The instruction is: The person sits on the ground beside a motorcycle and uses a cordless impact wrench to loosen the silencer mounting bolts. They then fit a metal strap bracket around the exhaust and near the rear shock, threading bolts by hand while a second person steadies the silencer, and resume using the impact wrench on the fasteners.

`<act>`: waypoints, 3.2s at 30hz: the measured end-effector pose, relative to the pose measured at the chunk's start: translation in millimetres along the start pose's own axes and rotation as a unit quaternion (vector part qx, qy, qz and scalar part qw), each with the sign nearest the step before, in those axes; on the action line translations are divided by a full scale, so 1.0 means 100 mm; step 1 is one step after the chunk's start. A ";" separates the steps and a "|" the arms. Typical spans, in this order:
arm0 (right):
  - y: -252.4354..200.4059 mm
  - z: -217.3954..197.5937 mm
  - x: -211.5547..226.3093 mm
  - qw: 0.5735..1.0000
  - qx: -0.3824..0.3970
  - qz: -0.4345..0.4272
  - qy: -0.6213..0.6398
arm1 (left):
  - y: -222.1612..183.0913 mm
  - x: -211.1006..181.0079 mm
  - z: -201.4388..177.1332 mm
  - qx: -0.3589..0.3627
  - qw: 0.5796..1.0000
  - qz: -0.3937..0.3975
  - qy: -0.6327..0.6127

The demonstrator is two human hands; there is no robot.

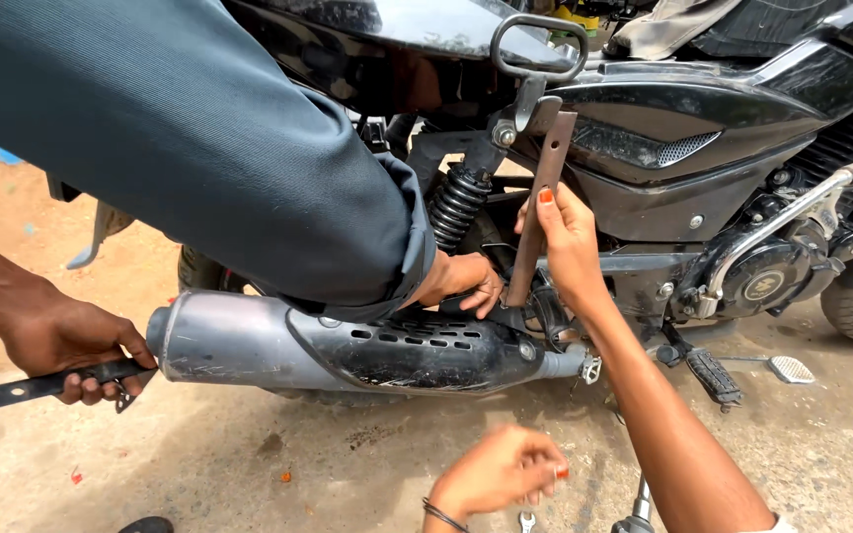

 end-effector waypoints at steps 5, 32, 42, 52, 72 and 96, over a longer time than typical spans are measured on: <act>0.04 -0.06 -0.30 0.997 -0.047 -0.010 0.065 | 0.22 -1.12 -0.59 -0.237 0.945 0.189 -0.125; 0.16 -0.02 0.69 0.986 0.109 -0.075 -0.100 | 0.96 -1.49 -1.77 -0.648 0.738 0.188 0.008; 0.20 0.00 0.64 0.975 0.080 -0.166 -0.127 | 0.37 -1.80 -1.10 -0.609 0.711 0.331 -0.117; 0.27 -0.14 0.53 0.958 0.076 -0.216 -0.172 | 0.81 -0.86 -0.97 -0.301 0.856 0.107 -0.406; 0.40 -0.68 0.18 0.993 -0.106 -0.044 0.011 | 0.92 -1.42 -0.46 0.151 0.148 -0.203 -0.956; 0.29 -0.21 0.46 0.997 -0.051 -0.044 0.025 | 1.12 -1.42 -0.59 0.143 0.661 -0.084 -0.732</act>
Point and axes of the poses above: each hand's wrist, its own y-axis towards the middle knuckle, its own z-axis out of the palm, x = y × z, the point moved 6 cm from there along y, towards the middle knuckle, and after that the axes turned 14 degrees about -x, right-handed, at the moved point
